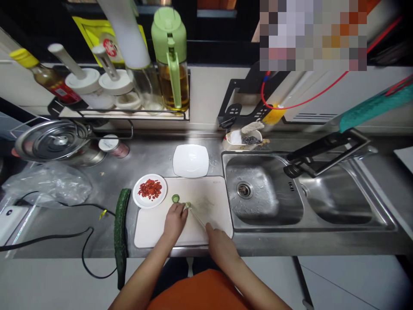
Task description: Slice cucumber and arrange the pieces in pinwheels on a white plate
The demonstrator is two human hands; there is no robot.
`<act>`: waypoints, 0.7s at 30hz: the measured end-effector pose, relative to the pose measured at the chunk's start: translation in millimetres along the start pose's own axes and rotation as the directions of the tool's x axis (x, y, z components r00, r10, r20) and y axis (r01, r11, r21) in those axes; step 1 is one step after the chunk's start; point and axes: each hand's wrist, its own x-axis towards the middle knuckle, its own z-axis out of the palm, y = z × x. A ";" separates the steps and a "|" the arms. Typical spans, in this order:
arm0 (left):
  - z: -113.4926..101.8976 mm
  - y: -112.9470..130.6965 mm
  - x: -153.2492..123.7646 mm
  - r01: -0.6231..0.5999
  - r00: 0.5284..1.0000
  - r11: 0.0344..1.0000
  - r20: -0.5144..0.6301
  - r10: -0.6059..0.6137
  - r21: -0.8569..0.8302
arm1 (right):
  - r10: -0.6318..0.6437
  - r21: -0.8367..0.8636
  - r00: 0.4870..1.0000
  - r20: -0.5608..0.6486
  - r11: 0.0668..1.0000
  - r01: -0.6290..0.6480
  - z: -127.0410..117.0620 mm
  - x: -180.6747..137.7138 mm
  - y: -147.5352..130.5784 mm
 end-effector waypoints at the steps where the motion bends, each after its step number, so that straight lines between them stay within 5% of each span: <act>1: 0.7 -0.7 0.0 -0.014 1.000 1.000 -0.017 0.014 0.001 | 0.000 -0.001 1.000 0.002 1.000 0.000 -0.3 0.5 0.0; 8: 4.0 -3.8 1.1 -0.093 0.991 0.995 -0.096 0.095 0.025 | 0.001 0.011 1.000 0.015 1.000 -0.001 -3.7 0.3 -0.6; 21: 2.8 0.1 1.6 -0.043 0.998 0.999 -0.055 0.044 0.024 | 0.024 0.060 0.997 0.074 0.998 -0.028 -1.2 -6.6 4.8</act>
